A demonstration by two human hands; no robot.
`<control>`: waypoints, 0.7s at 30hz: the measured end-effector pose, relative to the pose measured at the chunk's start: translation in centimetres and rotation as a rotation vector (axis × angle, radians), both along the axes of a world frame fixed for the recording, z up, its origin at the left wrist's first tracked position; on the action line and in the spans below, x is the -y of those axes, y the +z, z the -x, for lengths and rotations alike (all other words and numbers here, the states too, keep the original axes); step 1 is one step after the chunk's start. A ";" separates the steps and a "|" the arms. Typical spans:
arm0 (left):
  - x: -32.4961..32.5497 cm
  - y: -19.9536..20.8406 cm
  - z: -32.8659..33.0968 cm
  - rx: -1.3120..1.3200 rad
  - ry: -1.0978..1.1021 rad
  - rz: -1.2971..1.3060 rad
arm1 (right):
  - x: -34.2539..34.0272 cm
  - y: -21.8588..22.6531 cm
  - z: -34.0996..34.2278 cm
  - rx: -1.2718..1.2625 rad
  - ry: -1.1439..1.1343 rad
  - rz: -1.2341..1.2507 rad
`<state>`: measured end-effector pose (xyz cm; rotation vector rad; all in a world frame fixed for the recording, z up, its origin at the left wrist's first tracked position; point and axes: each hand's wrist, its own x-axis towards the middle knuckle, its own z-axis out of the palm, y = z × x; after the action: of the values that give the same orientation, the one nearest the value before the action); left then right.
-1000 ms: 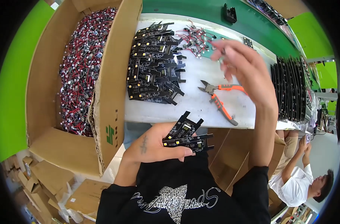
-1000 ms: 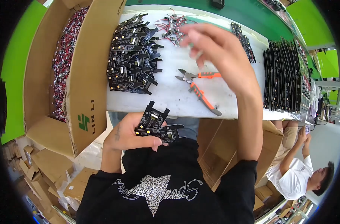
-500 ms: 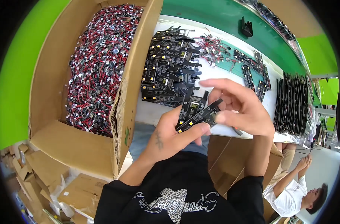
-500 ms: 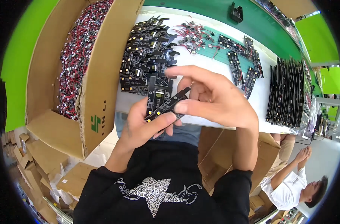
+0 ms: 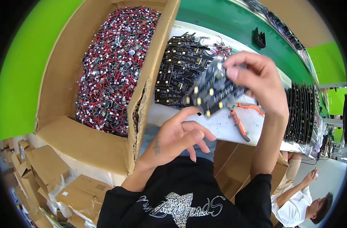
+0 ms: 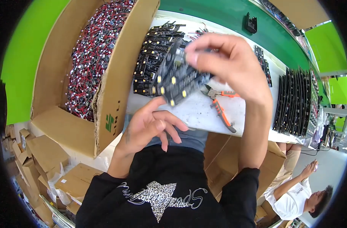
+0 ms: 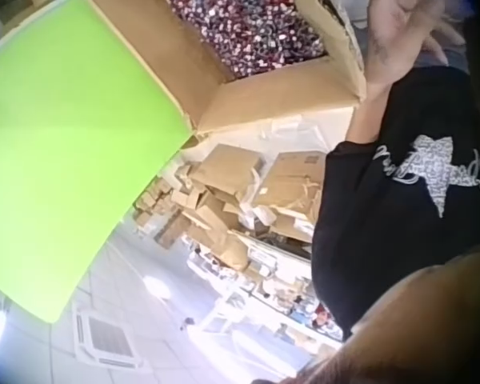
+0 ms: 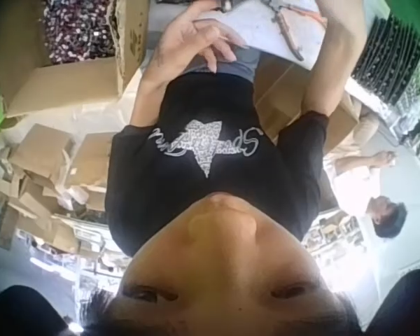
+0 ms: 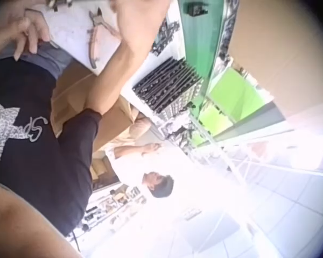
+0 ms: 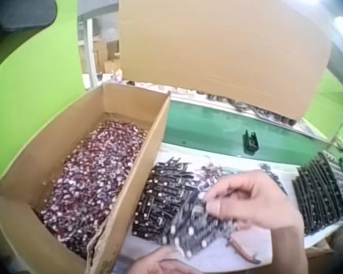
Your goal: The person assembles small electronic components onto a PCB, using pliers and wire cutters to manipulate the wires and components.
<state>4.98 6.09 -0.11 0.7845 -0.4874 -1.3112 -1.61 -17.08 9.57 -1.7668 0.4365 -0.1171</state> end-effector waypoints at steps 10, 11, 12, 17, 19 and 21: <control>-0.4 -0.9 1.3 0.106 -0.065 -0.064 | -1.5 -2.4 -2.0 0.207 -0.204 0.245; -0.4 -0.8 1.3 0.101 -0.078 -0.055 | -1.6 -2.3 -1.3 0.216 -0.266 0.326; -0.4 -0.8 1.1 0.061 -0.068 -0.070 | -1.3 -2.2 -0.7 0.267 -0.302 0.428; 0.1 -0.5 1.3 0.055 -0.072 -0.088 | 5.5 -3.1 5.5 0.034 -0.601 0.892; 0.5 -0.9 1.6 0.071 -0.095 -0.079 | 7.4 -4.3 8.4 -0.152 -0.607 0.950; 1.0 -1.0 1.7 0.088 -0.116 -0.072 | 8.2 -5.9 10.9 -0.268 -0.601 1.012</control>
<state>3.24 5.07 -1.07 0.8876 -0.5656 -1.4118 -12.50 -25.28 3.68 -2.5839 1.2556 -0.6158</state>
